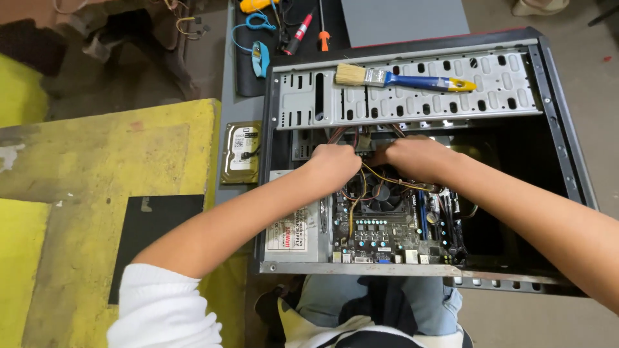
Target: Disassembling a desktop computer by removing the power supply unit, RAM modules, and disconnecting internal wiring.
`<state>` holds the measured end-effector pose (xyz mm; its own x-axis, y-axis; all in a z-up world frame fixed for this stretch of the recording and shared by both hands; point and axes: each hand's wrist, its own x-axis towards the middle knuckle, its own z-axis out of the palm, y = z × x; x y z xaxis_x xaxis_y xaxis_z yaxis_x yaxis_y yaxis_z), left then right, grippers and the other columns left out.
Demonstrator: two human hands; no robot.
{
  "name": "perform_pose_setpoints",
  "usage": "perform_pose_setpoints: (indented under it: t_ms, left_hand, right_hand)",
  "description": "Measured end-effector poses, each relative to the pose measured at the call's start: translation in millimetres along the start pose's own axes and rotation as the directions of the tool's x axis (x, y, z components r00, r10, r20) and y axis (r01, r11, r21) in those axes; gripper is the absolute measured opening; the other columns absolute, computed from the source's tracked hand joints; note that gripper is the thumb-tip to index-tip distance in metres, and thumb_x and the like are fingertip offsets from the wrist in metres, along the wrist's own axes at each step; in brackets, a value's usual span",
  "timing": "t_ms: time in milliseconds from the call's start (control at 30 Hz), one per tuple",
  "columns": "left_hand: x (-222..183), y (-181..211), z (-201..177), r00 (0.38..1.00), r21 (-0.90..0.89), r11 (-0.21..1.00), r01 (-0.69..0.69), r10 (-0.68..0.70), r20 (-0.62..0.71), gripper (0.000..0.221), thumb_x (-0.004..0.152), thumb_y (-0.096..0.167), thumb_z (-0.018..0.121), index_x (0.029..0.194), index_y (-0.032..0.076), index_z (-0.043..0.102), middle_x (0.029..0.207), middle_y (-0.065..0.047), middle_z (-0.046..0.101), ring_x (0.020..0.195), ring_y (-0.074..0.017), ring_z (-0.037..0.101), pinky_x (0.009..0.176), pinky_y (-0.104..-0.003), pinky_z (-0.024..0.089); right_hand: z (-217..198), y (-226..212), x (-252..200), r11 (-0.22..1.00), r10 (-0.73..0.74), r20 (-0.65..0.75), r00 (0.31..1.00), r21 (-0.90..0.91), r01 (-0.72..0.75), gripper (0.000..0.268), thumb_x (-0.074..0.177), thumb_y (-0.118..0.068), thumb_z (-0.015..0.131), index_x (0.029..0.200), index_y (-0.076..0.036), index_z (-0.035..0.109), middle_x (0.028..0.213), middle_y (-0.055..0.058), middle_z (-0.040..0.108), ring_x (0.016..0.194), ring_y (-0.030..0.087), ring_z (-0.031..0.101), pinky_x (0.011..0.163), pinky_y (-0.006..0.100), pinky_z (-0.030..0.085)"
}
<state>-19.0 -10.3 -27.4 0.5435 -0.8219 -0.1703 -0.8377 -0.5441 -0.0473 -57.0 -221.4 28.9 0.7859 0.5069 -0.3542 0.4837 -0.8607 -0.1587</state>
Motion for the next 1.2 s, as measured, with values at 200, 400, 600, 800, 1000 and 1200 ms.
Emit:
perform_pose_setpoints:
  t_ms: [200,400,600,800,1000,1200]
  left_hand:
    - [-0.5,-3.0,19.8,0.992,0.045,0.998,-0.040,0.034,0.121,0.011,0.075,-0.007,0.074,0.076,0.003,0.076,0.072,-0.017,0.070,0.064,-0.0344,0.071,0.044,-0.058,0.053]
    - [9.3,-1.0,15.7,0.953,0.063,0.995,-0.080,0.058,0.297,0.016,0.082,-0.007,0.070,0.093,0.002,0.078,0.088,-0.019,0.074,0.081,-0.0373,0.073,0.056,-0.059,0.057]
    - [40.1,-0.5,26.2,0.917,0.087,0.991,-0.097,0.055,0.396,0.019,0.084,-0.003,0.069,0.099,0.004,0.079,0.094,-0.018,0.075,0.085,-0.0372,0.072,0.061,-0.062,0.056]
    - [41.1,0.2,22.2,0.906,0.109,0.988,-0.109,0.054,0.419,0.021,0.088,-0.003,0.066,0.102,0.006,0.079,0.100,-0.014,0.075,0.090,-0.0343,0.071,0.065,-0.061,0.055]
    - [44.1,-1.3,18.0,0.895,0.067,0.996,-0.066,0.030,0.444,0.021,0.091,0.000,0.065,0.107,0.006,0.077,0.109,-0.013,0.074,0.098,-0.0346,0.070,0.070,-0.064,0.055]
    - [44.3,2.3,26.9,0.906,0.075,0.996,-0.040,0.005,0.423,0.022,0.088,0.001,0.067,0.107,0.007,0.076,0.105,-0.015,0.072,0.095,-0.0376,0.071,0.069,-0.063,0.055]
  right_hand:
    - [2.8,3.8,5.5,0.996,-0.094,-0.041,0.995,0.000,0.095,0.048,0.085,0.001,0.057,0.121,-0.026,0.072,0.125,0.001,0.073,0.105,0.035,0.074,0.081,0.054,0.063]
    - [14.3,1.9,2.6,0.994,-0.107,-0.047,0.993,-0.037,0.106,0.044,0.085,-0.003,0.056,0.118,-0.029,0.071,0.123,-0.005,0.071,0.099,0.031,0.075,0.080,0.053,0.063]
    - [23.0,0.8,4.5,0.996,-0.073,-0.054,0.996,-0.052,0.070,0.043,0.092,-0.005,0.048,0.118,-0.031,0.071,0.122,-0.011,0.069,0.095,0.028,0.075,0.078,0.053,0.063]
    - [20.6,-1.7,6.2,0.998,-0.050,-0.032,0.998,-0.046,0.049,0.041,0.096,-0.007,0.044,0.117,-0.031,0.071,0.120,-0.012,0.069,0.095,0.028,0.075,0.079,0.054,0.062]
    - [10.3,-8.1,3.3,0.998,-0.035,-0.019,0.999,-0.043,0.034,0.038,0.098,-0.007,0.044,0.114,-0.028,0.071,0.115,-0.010,0.069,0.095,0.029,0.076,0.080,0.055,0.063]
    - [14.9,-14.9,2.5,0.991,-0.045,-0.039,0.998,-0.125,0.040,0.034,0.098,-0.009,0.047,0.112,-0.027,0.071,0.111,-0.010,0.070,0.092,0.027,0.076,0.078,0.053,0.063]
